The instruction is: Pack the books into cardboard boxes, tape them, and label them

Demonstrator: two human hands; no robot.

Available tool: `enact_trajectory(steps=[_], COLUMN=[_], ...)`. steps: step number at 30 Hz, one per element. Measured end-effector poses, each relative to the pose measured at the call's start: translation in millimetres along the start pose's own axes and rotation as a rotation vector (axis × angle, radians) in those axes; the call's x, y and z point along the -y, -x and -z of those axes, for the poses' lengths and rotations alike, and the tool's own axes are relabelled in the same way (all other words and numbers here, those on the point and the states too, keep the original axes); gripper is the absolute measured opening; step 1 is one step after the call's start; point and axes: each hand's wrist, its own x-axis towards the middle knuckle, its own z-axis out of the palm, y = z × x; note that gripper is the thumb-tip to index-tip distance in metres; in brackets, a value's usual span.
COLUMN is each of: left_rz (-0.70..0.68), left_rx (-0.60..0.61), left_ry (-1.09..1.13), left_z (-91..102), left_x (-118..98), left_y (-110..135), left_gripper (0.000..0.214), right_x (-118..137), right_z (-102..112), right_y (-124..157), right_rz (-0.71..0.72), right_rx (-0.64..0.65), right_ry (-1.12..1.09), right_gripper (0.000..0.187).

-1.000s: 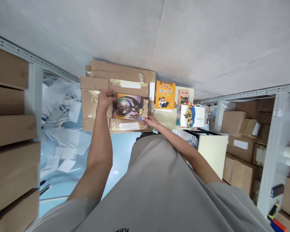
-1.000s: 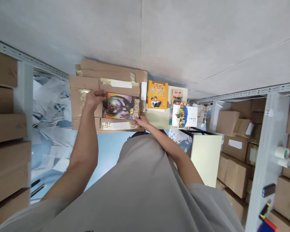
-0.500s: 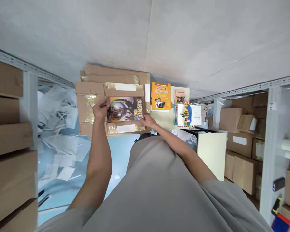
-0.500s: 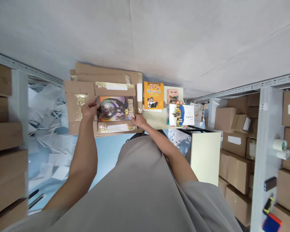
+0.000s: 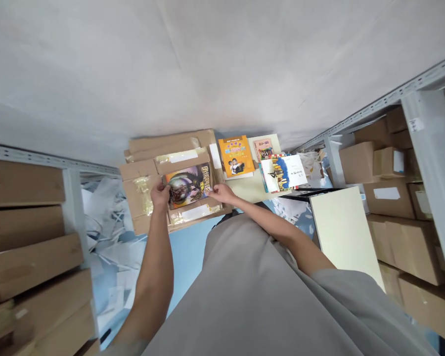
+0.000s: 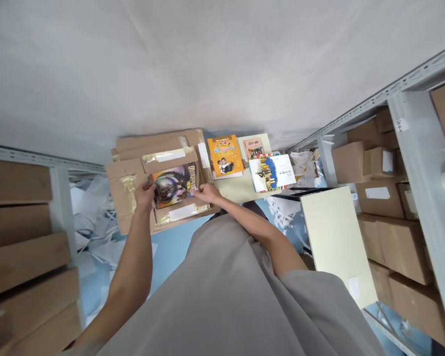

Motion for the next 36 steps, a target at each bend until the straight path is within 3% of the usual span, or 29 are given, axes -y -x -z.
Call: enact_trajectory(steps=[3, 6, 9, 12, 15, 18, 22, 27, 31, 36], left_rz=[0.038, -0.115, -0.23, -0.245, -0.272, -0.358, -0.478, -0.434, -0.271, -0.177], left_rx=[0.013, 0.136, 0.478, 0.851, 1.05, 1.214, 1.405, 1.604, 1.712, 1.699], left_ry=[0.023, 0.024, 0.064, 0.056, -0.033, -0.172, -0.258, -0.199, -0.181, -0.209], left_z=[-7.1, -25.0, -53.3, -88.0, -128.2, -171.8, -220.1, -248.6, -265.5, -309.1], left_x=[-22.2, -55.3, -94.5, -131.9, -159.8, -176.1, -191.2, -214.6, -218.9, -201.5], left_y=[13.8, 31.0, 51.0, 71.8, 96.8, 133.2, 198.6, 282.0, 344.6, 434.7], left_gripper=[0.049, 0.059, 0.086, 0.108, 0.109, 0.095, 0.069, 0.061, 0.056, 0.056], right_x=[7.9, 10.9, 3.4, -19.7, -55.7, -94.1, -138.9, -194.7, -244.4, -318.7], right_z=[17.4, 43.1, 79.6, 124.7, 165.4, 189.8, 203.0, 208.7, 211.3, 221.4], right_y=[12.4, 29.9, 57.8, 100.9, 158.5, 220.5, 290.1, 352.8, 387.4, 429.8], right_rz=[0.11, 0.181, 0.192, 0.175, 0.082, 0.029, 0.021, -0.024, -0.007, -0.002], right_rx=[-0.099, -0.152, -0.155, -0.255, -0.449, -0.643, -0.972, -1.28, -1.361, -1.396], right_ry=[-0.144, -0.353, -0.594, -0.729, -0.877, -1.065, -1.188, -1.253, -1.267, -1.28], right_gripper=[0.045, 0.048, 0.056, 0.058, 0.054, 0.055, 0.053, 0.043, 0.045, 0.058])
